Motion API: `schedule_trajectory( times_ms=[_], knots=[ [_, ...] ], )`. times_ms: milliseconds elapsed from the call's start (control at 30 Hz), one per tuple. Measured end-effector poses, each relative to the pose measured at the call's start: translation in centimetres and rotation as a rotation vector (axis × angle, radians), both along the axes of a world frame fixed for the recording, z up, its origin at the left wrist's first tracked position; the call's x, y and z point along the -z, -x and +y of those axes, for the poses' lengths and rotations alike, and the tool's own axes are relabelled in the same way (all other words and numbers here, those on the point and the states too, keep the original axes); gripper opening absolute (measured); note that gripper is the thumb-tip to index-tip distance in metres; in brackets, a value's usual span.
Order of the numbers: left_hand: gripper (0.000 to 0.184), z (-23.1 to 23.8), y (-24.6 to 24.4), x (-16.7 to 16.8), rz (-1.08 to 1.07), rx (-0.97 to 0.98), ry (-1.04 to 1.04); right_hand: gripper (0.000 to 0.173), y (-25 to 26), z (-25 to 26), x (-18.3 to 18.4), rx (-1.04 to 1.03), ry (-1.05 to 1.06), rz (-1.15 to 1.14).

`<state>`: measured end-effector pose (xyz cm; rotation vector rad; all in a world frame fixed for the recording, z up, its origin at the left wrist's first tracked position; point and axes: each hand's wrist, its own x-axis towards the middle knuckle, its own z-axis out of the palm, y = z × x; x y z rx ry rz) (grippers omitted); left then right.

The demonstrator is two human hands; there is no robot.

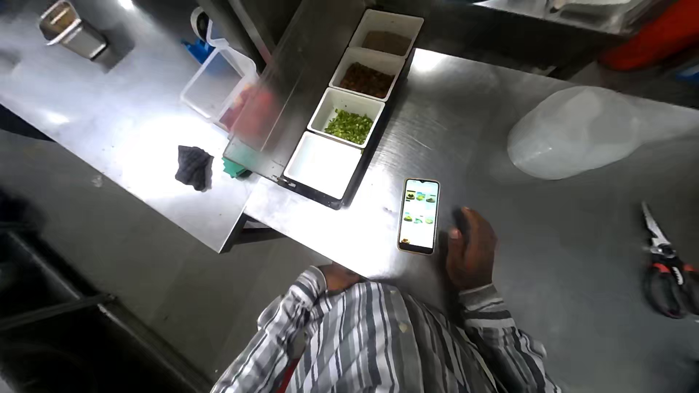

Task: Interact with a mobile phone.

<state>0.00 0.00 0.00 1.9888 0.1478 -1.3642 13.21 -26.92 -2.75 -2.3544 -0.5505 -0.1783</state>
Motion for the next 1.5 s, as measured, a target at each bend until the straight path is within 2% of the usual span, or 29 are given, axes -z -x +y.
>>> schedule_trajectory(
  times_ms=[67, 133, 167, 300, 367, 467, 533, 600, 667, 767, 900, 1000, 1067, 1233, 1400, 1500],
  knots=[
    [0.051, -1.3, 0.0, -2.5, 0.004, -0.117, -0.099, 0.059, 0.5, -0.8, 0.1, 0.024, 0.053, -0.120],
    [0.052, -1.2, 1.7, -1.9, -0.183, -0.124, -0.122, 0.055, 0.9, -1.6, 1.3, 0.056, 0.105, -0.206],
    [0.052, -1.2, 1.6, -2.4, -0.157, -0.121, -0.132, 0.054, 0.8, -1.8, 1.6, 0.074, 0.113, -0.222],
    [0.049, -0.8, 2.2, -3.8, -0.151, -0.027, -0.243, 0.050, 0.7, -1.6, 1.6, 0.103, 0.147, -0.189],
    [0.044, -0.5, 2.0, -5.9, -0.233, -0.085, -0.251, 0.051, 0.4, -1.5, 1.7, 0.095, 0.198, -0.141],
    [0.037, -0.5, 2.2, -6.2, -0.571, -0.255, -0.294, 0.050, 0.1, -1.3, 2.0, 0.105, 0.238, -0.120],
    [0.032, -0.9, 2.6, -4.4, -0.869, -0.328, -0.405, 0.050, 0.2, -1.3, 1.9, 0.097, 0.249, -0.131],
    [0.030, -1.2, 2.4, -2.5, -1.051, -0.365, -0.512, 0.050, 0.0, -1.1, 1.1, 0.091, 0.273, -0.135],
    [0.031, -1.3, 2.2, -1.3, -1.052, -0.351, -0.572, 0.050, 0.0, -0.9, -0.3, 0.102, 0.270, -0.113],
    [0.044, -1.5, 2.2, -0.3, -0.999, -0.287, -0.619, 0.050, 0.2, -1.1, -1.0, 0.099, 0.234, -0.140],
    [0.034, -1.8, 2.3, 0.2, -1.047, -0.295, -0.680, 0.049, 0.8, -1.8, 1.5, 0.091, 0.213, -0.184],
    [0.034, -1.9, 2.3, 0.2, -1.054, -0.311, -0.693, 0.044, 1.1, -1.6, 1.0, 0.117, 0.172, -0.235],
    [0.039, -1.9, 2.2, 0.2, -1.044, -0.309, -0.679, 0.048, 1.1, -1.5, 1.0, 0.105, 0.215, -0.183],
    [0.031, -2.1, 2.0, 0.2, -1.077, -0.333, -0.699, 0.047, 1.1, -1.6, 1.8, 0.074, 0.222, -0.179],
    [0.037, -2.3, 2.1, 0.8, -1.064, -0.322, -0.716, 0.047, 0.9, -1.4, 1.9, 0.093, 0.290, -0.139],
    [0.032, -2.4, 2.1, 0.7, -1.085, -0.337, -0.736, 0.047, 0.8, -1.1, 1.3, 0.094, 0.329, -0.126]
  ],
)
